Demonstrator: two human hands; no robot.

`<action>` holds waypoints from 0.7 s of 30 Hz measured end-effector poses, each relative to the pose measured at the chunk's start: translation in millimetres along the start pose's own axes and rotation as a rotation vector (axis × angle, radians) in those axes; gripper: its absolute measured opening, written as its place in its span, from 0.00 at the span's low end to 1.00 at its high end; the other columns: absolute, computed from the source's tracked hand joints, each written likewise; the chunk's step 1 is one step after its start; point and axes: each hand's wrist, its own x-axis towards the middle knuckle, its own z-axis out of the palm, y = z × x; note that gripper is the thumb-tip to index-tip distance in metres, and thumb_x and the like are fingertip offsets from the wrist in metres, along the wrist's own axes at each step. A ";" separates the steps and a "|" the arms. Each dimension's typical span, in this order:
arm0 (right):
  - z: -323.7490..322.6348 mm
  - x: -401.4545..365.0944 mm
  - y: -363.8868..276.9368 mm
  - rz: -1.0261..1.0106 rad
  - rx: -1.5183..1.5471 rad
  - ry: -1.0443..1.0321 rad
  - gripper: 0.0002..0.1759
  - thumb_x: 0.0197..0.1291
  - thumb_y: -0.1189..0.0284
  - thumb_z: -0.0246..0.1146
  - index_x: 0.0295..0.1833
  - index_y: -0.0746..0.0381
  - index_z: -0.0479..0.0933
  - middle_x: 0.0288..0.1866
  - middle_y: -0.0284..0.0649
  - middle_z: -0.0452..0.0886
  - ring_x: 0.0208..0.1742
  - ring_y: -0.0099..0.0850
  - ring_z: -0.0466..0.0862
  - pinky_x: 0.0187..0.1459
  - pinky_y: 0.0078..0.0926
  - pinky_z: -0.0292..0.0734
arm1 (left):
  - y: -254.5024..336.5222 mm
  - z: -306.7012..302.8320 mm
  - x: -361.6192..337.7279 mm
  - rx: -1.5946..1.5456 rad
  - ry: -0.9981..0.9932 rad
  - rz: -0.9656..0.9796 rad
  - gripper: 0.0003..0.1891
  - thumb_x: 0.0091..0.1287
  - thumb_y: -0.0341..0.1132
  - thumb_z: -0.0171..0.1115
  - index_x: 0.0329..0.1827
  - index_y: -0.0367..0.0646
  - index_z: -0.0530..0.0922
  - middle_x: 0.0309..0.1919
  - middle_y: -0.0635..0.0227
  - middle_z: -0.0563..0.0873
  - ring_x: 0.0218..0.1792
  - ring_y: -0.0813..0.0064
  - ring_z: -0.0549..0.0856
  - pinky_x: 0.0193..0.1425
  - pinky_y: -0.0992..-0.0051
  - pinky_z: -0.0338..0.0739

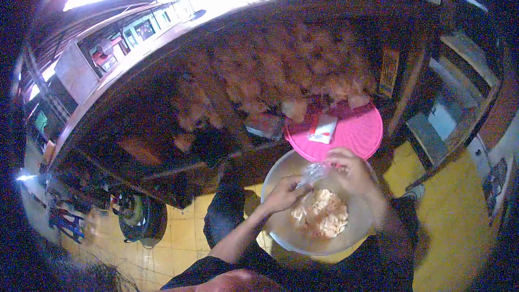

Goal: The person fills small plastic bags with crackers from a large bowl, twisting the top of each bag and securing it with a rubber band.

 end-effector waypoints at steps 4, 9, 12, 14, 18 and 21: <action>9.1 -5.2 8.3 0.050 0.058 -0.196 0.09 0.64 0.78 0.63 0.48 0.68 0.81 0.49 0.38 0.82 0.54 0.28 0.80 0.49 0.22 0.77 | -12.4 -0.6 -0.1 0.015 -0.045 0.042 0.13 0.69 0.41 0.62 0.45 0.39 0.84 0.25 0.60 0.85 0.28 0.76 0.81 0.38 0.69 0.76; -1.8 4.2 29.7 0.368 0.665 0.146 0.09 0.67 0.75 0.62 0.48 0.68 0.81 0.59 0.40 0.78 0.56 0.31 0.79 0.60 0.30 0.74 | -3.9 -15.2 1.7 0.068 0.006 -0.122 0.13 0.70 0.41 0.61 0.44 0.38 0.84 0.24 0.64 0.83 0.28 0.79 0.79 0.37 0.72 0.76; 35.3 -8.9 -26.6 0.300 0.601 -0.048 0.17 0.69 0.66 0.61 0.58 0.65 0.76 0.50 0.40 0.82 0.53 0.28 0.81 0.56 0.32 0.77 | 27.4 -5.7 -3.8 -0.084 -0.093 -0.255 0.13 0.69 0.41 0.61 0.44 0.39 0.85 0.25 0.67 0.84 0.29 0.79 0.79 0.38 0.71 0.76; 42.6 -8.3 -23.5 0.380 0.686 -0.154 0.17 0.71 0.64 0.59 0.56 0.65 0.75 0.49 0.41 0.82 0.53 0.30 0.81 0.57 0.33 0.77 | -7.4 9.4 0.1 0.050 -0.055 0.177 0.14 0.69 0.41 0.62 0.48 0.40 0.84 0.28 0.68 0.86 0.32 0.81 0.80 0.40 0.70 0.76; 36.3 -5.6 -2.2 0.598 1.122 0.076 0.16 0.74 0.62 0.54 0.50 0.66 0.77 0.49 0.47 0.82 0.59 0.38 0.79 0.59 0.39 0.78 | 8.3 11.9 -5.4 0.007 -0.263 -0.038 0.23 0.70 0.50 0.61 0.57 0.40 0.79 0.42 0.60 0.87 0.46 0.65 0.84 0.52 0.64 0.76; 32.1 -6.4 14.2 0.490 0.887 0.268 0.19 0.75 0.59 0.51 0.43 0.65 0.75 0.44 0.45 0.81 0.52 0.34 0.80 0.54 0.34 0.77 | -5.8 24.2 -13.2 0.712 0.242 0.201 0.29 0.71 0.54 0.55 0.63 0.38 0.72 0.51 0.46 0.82 0.59 0.44 0.75 0.59 0.54 0.73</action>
